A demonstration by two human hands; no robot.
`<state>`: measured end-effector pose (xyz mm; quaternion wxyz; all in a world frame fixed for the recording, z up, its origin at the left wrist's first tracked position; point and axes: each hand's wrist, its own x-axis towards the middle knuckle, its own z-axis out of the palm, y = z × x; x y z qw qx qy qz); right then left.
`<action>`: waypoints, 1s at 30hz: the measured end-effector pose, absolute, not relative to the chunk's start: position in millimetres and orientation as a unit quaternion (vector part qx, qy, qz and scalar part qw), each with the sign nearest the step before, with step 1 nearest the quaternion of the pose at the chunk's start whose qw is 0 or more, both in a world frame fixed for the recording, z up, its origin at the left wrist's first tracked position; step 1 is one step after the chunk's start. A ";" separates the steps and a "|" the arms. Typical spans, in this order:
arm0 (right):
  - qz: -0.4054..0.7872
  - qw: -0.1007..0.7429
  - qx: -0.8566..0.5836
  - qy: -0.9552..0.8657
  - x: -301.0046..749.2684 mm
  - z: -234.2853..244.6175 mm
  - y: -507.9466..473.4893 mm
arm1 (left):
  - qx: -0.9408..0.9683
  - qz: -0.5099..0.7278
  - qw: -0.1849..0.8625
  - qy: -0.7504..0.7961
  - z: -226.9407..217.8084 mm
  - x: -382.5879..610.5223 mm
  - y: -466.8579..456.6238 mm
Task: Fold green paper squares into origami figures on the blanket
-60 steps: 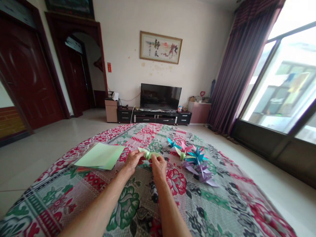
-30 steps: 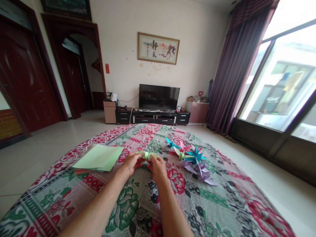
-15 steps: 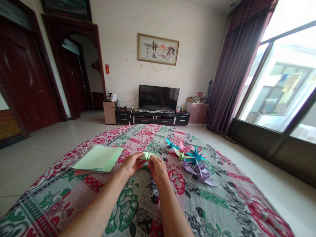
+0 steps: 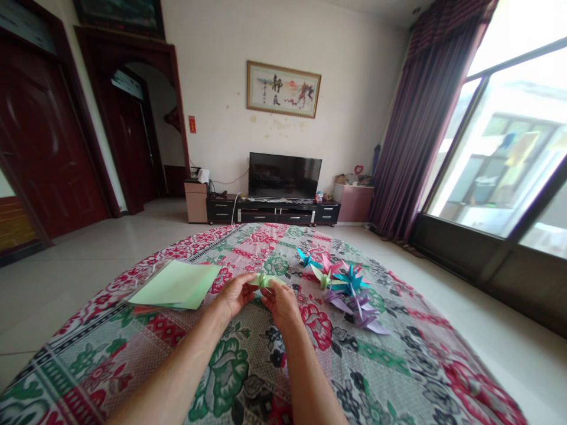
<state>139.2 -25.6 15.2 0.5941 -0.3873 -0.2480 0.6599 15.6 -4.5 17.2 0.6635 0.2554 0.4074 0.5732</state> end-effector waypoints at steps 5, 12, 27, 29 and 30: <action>0.667 0.590 -0.377 -0.254 138.2 16.3 -27.2 | 0.264 0.581 0.644 0.421 16.4 15.3 -4.0; 0.661 0.595 -0.383 -0.249 138.6 14.5 -26.3 | 0.253 0.583 0.652 0.413 16.3 15.9 -3.9; 0.668 0.594 -0.391 -0.221 137.0 20.0 -28.2 | 0.231 0.581 0.653 0.426 23.7 16.5 -8.6; 0.671 0.591 -0.393 -0.215 137.1 20.3 -28.0 | 0.226 0.581 0.654 0.429 24.3 16.8 -8.8; 0.672 0.590 -0.393 -0.213 137.2 20.1 -27.8 | 0.224 0.583 0.654 0.428 24.3 16.9 -8.7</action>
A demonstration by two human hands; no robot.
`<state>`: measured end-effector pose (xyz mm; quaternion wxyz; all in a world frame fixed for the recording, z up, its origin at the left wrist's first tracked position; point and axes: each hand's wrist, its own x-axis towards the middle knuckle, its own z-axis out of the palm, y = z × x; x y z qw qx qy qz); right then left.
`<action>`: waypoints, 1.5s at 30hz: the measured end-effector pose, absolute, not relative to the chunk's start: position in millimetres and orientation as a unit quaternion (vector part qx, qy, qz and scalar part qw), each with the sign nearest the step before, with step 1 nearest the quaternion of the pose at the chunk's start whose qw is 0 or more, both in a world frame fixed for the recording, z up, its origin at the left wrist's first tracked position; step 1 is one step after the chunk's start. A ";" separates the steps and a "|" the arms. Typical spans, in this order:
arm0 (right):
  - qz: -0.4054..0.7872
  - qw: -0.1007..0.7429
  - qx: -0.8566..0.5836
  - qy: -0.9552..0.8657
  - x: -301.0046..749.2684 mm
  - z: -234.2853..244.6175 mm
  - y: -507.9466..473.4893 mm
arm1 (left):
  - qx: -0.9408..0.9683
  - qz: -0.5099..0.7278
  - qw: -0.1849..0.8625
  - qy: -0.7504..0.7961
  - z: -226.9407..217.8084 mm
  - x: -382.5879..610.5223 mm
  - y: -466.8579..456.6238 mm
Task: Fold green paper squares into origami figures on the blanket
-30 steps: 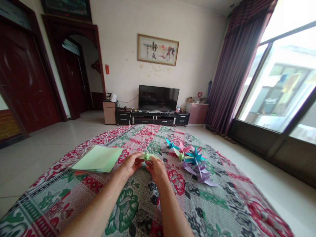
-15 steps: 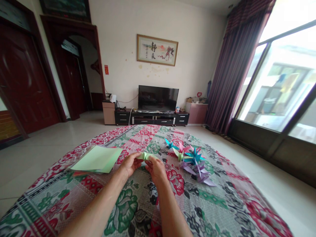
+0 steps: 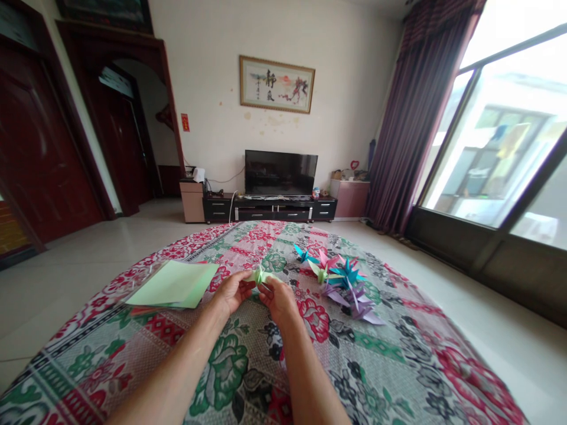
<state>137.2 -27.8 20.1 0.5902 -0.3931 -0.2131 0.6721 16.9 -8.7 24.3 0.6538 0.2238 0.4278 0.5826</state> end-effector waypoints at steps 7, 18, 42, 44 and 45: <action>0.688 0.580 -0.388 -0.198 139.3 17.4 -25.3 | 0.203 0.585 0.669 0.411 21.5 17.6 -6.5; 0.703 0.579 -0.376 -0.169 139.4 19.2 -25.7 | 0.171 0.582 0.694 0.388 22.1 19.3 -6.6; 0.714 0.587 -0.351 -0.151 140.8 19.4 -23.4 | 0.142 0.576 0.723 0.354 24.5 23.7 -8.4; 0.716 0.586 -0.349 -0.150 140.9 19.3 -23.4 | 0.137 0.577 0.725 0.352 25.2 24.3 -9.1; 0.717 0.585 -0.348 -0.148 140.9 19.2 -23.2 | 0.134 0.577 0.726 0.350 25.4 24.5 -9.3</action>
